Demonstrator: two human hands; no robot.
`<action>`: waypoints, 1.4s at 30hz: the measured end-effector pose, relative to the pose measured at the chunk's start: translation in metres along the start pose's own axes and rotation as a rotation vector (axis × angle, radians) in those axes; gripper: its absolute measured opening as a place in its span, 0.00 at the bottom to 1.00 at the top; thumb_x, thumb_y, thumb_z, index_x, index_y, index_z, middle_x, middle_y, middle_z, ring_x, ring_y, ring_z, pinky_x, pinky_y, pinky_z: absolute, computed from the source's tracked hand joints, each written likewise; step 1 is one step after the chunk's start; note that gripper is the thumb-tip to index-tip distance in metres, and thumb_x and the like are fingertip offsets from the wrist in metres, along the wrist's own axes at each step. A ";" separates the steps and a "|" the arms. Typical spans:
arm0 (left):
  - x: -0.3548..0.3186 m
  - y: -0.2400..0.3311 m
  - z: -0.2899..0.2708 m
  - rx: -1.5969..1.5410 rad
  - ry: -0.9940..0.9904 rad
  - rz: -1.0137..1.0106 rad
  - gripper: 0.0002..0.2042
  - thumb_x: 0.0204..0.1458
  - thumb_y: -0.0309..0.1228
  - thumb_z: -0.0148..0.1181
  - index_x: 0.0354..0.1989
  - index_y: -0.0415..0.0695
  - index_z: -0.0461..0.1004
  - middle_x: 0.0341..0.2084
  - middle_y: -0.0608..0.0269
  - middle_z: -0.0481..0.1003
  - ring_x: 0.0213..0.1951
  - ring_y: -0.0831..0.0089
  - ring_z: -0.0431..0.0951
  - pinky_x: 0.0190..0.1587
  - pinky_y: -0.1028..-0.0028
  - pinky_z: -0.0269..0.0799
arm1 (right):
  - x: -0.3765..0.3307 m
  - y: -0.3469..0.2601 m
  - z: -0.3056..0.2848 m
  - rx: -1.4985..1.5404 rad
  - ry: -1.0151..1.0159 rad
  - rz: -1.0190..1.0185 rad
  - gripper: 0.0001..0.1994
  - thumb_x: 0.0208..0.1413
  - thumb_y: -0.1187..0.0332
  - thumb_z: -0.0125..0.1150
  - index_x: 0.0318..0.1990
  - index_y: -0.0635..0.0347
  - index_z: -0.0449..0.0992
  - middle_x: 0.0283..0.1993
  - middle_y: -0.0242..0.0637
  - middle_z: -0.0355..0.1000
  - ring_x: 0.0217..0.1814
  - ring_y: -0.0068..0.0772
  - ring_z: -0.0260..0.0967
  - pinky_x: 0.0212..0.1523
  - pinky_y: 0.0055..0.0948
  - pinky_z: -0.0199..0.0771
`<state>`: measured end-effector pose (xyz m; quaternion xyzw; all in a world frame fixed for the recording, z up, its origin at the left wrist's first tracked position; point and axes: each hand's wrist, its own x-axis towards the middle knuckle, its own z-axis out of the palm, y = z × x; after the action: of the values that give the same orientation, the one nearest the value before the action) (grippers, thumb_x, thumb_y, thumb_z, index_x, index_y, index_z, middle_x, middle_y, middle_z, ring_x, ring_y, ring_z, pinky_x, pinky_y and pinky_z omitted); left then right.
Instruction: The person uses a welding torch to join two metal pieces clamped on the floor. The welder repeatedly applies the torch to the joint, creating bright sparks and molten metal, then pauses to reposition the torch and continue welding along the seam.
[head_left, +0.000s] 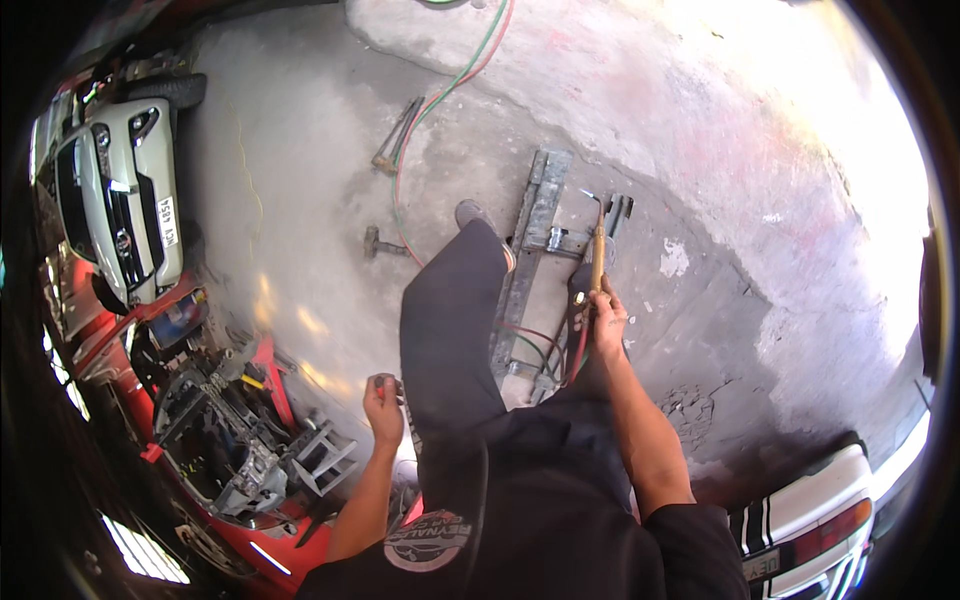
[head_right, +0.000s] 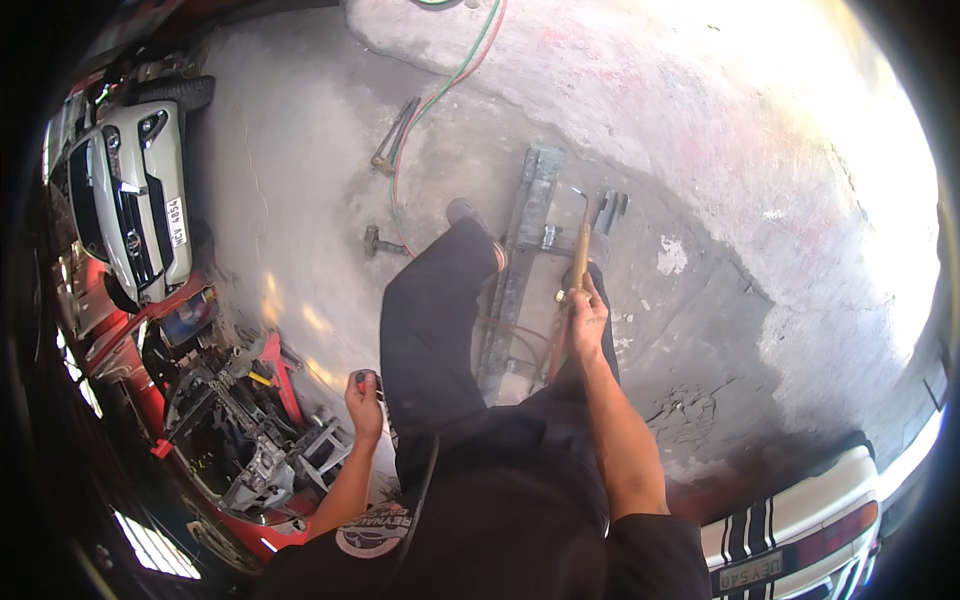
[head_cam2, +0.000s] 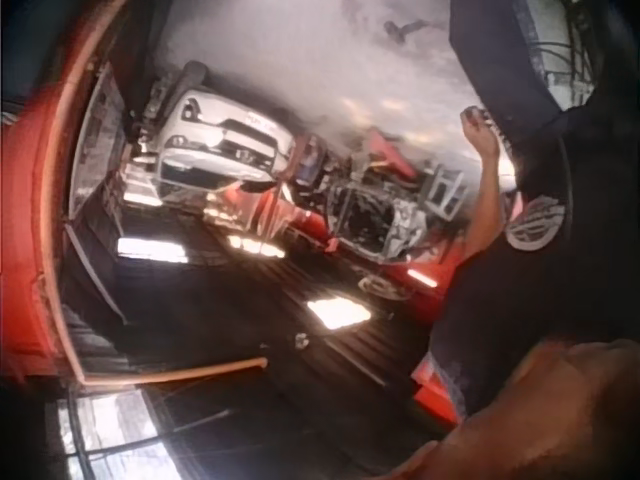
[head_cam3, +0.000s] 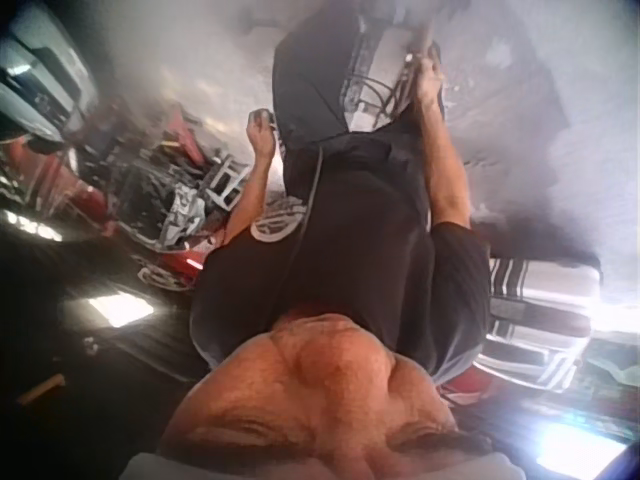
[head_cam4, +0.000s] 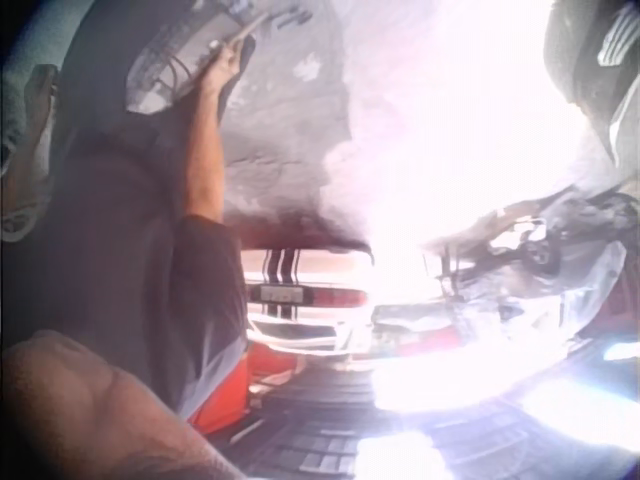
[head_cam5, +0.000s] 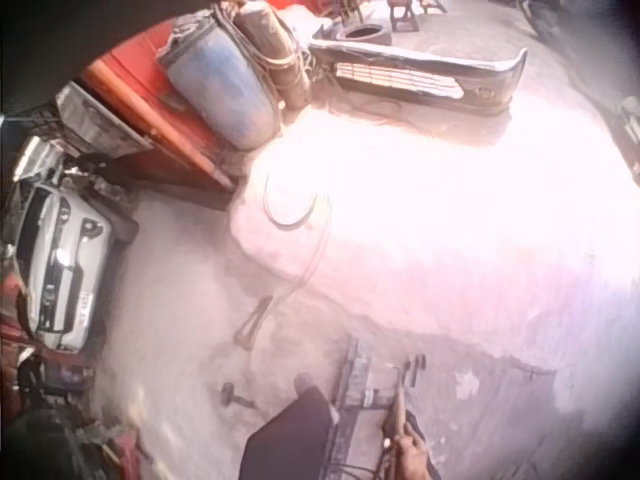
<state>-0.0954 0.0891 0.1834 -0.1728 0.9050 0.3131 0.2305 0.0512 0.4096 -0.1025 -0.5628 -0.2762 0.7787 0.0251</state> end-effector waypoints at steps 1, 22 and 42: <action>0.005 0.005 -0.014 0.011 0.038 0.017 0.08 0.71 0.33 0.52 0.44 0.41 0.71 0.30 0.66 0.75 0.30 0.80 0.75 0.31 0.78 0.70 | -0.005 -0.013 0.011 0.006 -0.008 0.023 0.30 0.66 0.71 0.54 0.75 0.60 0.60 0.31 0.40 0.76 0.20 0.31 0.72 0.20 0.31 0.77; 0.082 -0.097 0.041 -0.120 -0.197 -0.246 0.09 0.70 0.33 0.53 0.41 0.40 0.72 0.26 0.64 0.76 0.25 0.77 0.77 0.24 0.77 0.71 | 0.006 -0.065 0.068 -0.048 0.075 0.061 0.34 0.63 0.70 0.58 0.76 0.65 0.57 0.28 0.36 0.72 0.20 0.29 0.70 0.20 0.31 0.74; -0.034 -0.057 0.006 -0.188 -0.103 -0.239 0.09 0.70 0.33 0.53 0.42 0.40 0.72 0.28 0.63 0.77 0.26 0.76 0.78 0.24 0.77 0.72 | -0.038 -0.036 0.010 0.019 0.031 0.060 0.32 0.64 0.70 0.57 0.75 0.64 0.59 0.31 0.37 0.76 0.20 0.29 0.71 0.19 0.29 0.75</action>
<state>-0.0392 0.0562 0.1688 -0.2837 0.8317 0.3751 0.2952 0.0461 0.4230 -0.0513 -0.5825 -0.2514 0.7729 0.0111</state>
